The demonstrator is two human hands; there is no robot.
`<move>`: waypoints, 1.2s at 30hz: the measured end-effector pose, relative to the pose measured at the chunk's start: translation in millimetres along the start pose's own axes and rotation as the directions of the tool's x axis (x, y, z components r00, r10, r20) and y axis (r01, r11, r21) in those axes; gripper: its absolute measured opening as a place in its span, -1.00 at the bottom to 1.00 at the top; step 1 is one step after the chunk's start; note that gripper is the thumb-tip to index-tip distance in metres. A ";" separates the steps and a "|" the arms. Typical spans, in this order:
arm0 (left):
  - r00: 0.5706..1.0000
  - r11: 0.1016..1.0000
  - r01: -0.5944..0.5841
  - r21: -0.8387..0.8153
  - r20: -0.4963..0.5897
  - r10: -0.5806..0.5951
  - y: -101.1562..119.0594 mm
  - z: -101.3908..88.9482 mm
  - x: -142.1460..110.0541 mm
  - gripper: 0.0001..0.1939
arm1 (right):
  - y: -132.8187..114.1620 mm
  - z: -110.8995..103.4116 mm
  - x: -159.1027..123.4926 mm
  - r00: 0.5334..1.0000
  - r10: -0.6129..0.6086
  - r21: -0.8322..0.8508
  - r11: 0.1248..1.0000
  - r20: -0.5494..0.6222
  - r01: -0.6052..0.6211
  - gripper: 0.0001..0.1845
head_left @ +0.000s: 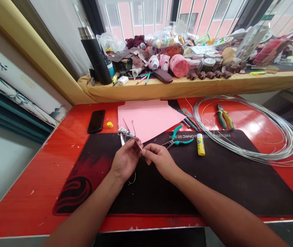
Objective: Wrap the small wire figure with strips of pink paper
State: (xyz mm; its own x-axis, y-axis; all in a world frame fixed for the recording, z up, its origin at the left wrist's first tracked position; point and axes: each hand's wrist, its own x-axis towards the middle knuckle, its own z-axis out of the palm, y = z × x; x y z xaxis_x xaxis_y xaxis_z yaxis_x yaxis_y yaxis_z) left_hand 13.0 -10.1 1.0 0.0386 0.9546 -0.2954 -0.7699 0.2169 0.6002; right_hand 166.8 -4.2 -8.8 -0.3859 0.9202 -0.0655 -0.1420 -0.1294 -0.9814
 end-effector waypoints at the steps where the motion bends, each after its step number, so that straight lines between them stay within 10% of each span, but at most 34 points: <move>1: 1.000 1.000 -0.003 0.002 -0.007 0.003 -0.1 -0.3 0.3 -0.85 | -0.3 0.1 0.0 1.000 0.015 0.020 1.000 0.005 -0.015 -0.72; 28: 0.996 0.988 -0.039 0.146 -0.069 0.049 -6.3 -3.3 0.4 -0.72 | -3.6 4.3 -1.6 1.000 0.024 0.022 0.999 -0.002 -0.024 -0.63; 36: 0.999 0.938 -0.005 0.347 -0.034 0.018 8.4 -2.4 -8.1 -0.66 | -12.4 -8.5 -3.7 0.958 -0.269 -0.461 0.865 -0.096 0.197 -0.82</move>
State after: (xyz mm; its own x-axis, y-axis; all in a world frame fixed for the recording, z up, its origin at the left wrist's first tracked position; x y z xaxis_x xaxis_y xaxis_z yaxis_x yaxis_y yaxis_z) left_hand 4.6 -16.5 6.7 0.0034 0.9507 -0.3099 -0.5011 0.2699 0.8222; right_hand 177.7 -2.8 2.1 -0.2441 0.9521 0.1842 0.2217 0.2397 -0.9452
